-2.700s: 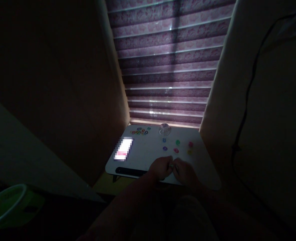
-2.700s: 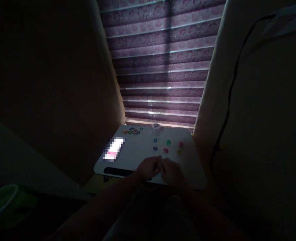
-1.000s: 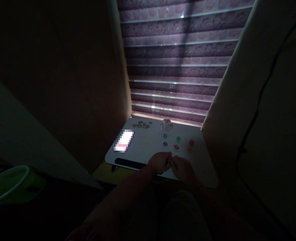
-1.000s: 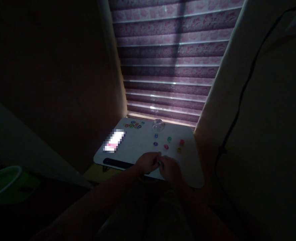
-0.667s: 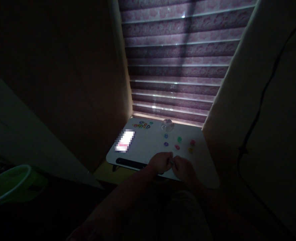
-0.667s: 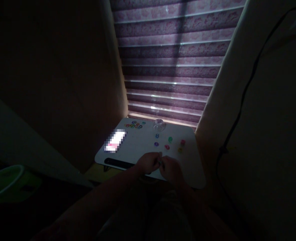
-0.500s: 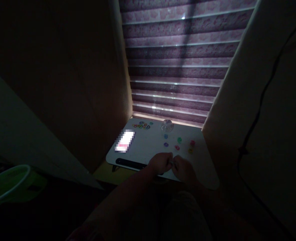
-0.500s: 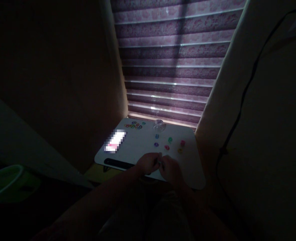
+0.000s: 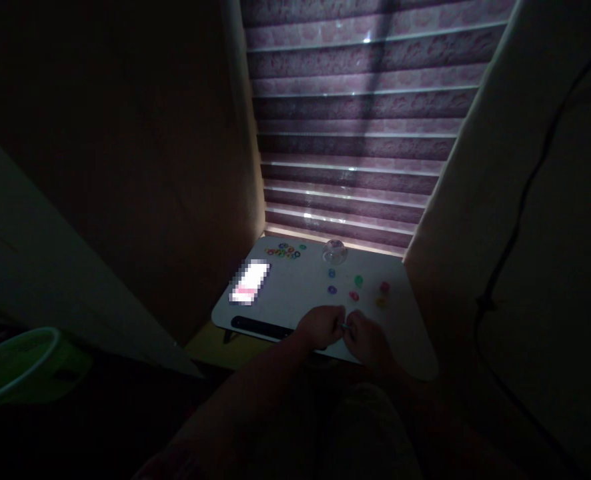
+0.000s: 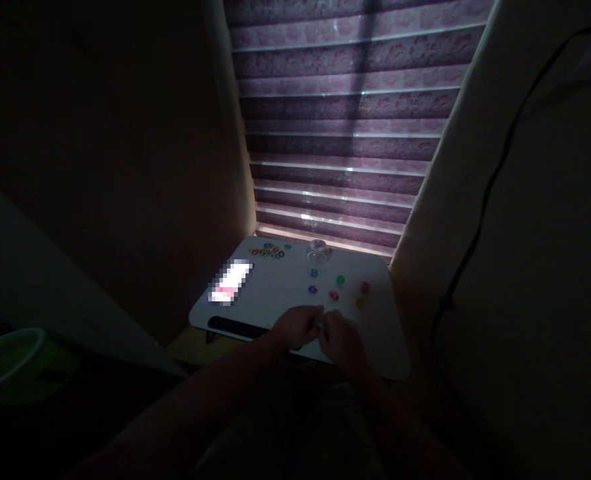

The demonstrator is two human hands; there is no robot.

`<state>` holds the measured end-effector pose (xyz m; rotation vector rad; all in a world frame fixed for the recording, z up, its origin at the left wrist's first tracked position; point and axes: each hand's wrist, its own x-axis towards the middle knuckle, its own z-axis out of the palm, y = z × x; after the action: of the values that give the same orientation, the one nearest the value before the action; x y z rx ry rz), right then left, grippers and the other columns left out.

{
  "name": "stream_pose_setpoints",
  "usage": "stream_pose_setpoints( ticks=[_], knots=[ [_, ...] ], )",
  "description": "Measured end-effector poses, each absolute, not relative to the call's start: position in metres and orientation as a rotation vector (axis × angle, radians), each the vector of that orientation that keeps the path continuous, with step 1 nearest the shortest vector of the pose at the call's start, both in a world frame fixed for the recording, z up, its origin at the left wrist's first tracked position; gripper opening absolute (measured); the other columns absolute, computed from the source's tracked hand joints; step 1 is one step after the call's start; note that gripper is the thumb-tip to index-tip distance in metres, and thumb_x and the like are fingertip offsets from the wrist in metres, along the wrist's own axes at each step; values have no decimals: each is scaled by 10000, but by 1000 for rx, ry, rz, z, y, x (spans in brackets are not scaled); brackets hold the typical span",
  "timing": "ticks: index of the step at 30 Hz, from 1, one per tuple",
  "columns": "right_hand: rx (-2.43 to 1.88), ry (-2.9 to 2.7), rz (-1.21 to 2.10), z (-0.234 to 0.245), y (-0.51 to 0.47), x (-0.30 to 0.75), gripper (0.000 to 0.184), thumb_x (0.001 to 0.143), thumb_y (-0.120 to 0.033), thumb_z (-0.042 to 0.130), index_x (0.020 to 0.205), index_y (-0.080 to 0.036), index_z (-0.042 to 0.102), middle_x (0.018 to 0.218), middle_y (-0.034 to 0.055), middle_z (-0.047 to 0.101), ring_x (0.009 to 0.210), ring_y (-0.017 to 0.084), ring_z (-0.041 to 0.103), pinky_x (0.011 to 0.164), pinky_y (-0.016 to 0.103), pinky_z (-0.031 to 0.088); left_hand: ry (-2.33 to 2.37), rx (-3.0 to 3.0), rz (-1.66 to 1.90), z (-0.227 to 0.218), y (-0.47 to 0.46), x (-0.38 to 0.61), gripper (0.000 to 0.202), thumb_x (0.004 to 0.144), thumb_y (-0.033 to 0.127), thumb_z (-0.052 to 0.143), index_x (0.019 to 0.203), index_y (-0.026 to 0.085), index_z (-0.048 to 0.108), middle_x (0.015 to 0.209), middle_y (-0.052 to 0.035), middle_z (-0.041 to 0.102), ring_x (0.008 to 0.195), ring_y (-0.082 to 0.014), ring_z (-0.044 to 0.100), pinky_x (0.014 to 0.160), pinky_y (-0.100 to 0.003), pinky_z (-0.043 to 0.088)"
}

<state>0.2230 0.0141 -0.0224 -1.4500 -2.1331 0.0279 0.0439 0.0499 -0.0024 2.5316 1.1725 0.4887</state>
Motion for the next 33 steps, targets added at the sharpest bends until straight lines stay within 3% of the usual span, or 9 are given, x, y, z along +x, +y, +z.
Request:
stream_pose_setpoints(
  ticks=[33],
  knots=[
    [-1452,-2177,-20,-24,14,223,64,815,-171,490,804,-214,536,688,8,561,636,171,510,602,278,275,1166,2531,518,-2,49,43,90,869,292,570,924,224,552,891,-36,673,827,-211,624,731,-288,440]
  ],
)
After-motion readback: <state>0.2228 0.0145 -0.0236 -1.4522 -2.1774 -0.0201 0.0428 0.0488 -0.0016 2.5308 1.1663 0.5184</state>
